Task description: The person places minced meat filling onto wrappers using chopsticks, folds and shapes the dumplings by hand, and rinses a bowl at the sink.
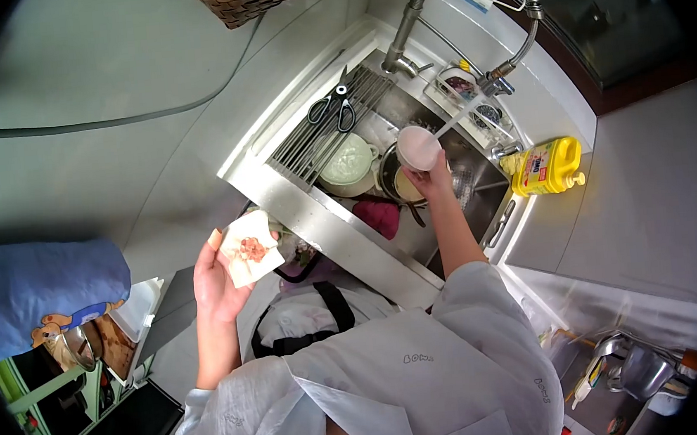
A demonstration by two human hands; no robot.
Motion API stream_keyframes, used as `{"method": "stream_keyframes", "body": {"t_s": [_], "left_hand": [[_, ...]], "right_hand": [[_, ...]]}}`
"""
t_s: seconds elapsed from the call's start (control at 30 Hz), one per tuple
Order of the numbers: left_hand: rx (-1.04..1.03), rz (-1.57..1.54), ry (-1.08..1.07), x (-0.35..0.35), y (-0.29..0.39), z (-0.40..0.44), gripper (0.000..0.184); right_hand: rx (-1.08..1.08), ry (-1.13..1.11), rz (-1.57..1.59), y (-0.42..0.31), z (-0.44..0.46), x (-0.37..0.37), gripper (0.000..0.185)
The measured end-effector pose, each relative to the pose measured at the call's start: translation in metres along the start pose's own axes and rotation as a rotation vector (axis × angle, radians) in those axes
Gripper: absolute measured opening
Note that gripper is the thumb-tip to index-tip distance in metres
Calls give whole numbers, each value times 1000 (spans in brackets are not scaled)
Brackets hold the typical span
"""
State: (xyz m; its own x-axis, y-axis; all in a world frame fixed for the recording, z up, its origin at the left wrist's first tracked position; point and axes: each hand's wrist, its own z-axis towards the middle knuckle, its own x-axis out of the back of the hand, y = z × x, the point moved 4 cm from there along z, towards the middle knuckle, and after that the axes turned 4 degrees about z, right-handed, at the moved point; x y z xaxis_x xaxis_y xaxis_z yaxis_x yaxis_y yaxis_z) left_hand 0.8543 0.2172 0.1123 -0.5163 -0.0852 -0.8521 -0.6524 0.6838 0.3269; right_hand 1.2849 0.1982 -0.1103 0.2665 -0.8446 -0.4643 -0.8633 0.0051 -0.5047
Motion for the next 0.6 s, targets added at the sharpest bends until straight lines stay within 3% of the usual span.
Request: {"method": "stream_keyframes", "body": {"t_s": [0.47,0.6], "left_hand": [[14,-37,-14,10,7,-9,56],[7,-49,-47,11,8,-11,58]], "right_hand": [[93,-37,-100,10,-16,-13,65],[139,-147,-136,18,-14,-26,62]]}}
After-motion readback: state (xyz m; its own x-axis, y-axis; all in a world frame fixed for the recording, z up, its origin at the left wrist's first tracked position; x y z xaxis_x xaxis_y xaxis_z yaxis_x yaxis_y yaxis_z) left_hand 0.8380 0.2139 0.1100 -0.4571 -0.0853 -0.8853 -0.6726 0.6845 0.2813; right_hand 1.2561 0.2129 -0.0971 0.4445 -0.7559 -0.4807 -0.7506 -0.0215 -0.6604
